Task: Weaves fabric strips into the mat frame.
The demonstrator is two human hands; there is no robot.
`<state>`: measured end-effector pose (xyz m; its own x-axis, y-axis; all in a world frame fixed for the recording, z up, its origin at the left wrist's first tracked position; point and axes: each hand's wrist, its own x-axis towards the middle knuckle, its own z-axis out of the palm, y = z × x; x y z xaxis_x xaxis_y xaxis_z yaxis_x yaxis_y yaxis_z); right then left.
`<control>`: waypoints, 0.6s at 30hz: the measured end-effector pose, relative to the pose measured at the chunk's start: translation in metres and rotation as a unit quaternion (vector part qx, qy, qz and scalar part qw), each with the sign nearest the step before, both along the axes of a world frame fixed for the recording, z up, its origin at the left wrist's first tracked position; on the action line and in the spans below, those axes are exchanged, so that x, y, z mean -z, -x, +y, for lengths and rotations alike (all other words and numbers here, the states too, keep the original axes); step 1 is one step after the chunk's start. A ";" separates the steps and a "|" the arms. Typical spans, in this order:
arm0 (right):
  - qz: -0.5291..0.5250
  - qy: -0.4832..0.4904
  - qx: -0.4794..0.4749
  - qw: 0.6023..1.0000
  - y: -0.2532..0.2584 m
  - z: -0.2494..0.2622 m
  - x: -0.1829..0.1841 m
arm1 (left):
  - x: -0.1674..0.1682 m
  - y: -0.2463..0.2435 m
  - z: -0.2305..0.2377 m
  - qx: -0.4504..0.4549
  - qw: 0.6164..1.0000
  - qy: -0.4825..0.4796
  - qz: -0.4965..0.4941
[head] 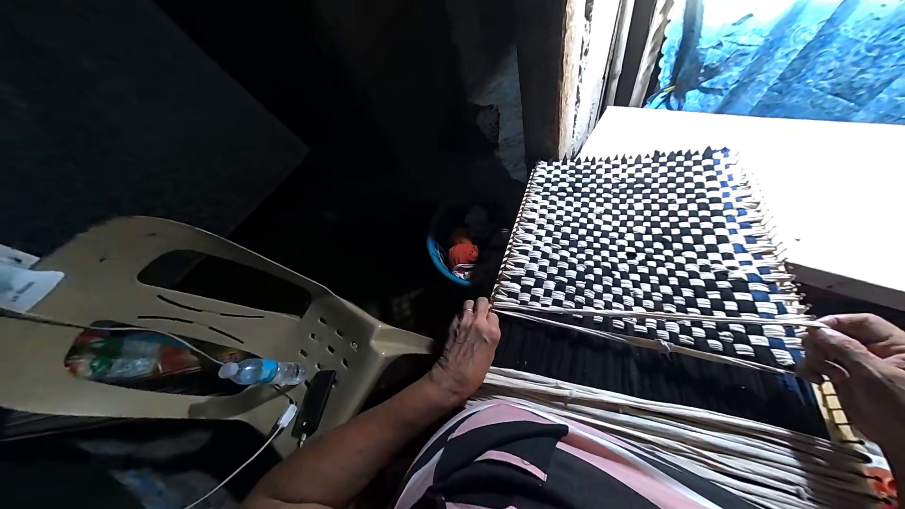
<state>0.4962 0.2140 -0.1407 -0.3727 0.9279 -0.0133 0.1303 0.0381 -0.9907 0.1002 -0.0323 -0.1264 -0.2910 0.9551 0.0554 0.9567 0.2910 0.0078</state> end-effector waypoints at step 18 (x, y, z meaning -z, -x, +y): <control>-0.062 -0.030 0.013 0.998 0.009 0.020 -0.007 | -0.005 0.061 0.018 -0.159 0.872 0.114 -0.448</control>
<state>0.4877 0.2339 -0.1335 -0.3466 0.9380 -0.0014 0.2529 0.0920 -0.9631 0.0397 -0.0147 -0.1213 -0.3723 0.7745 -0.5114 0.4674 0.6325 0.6177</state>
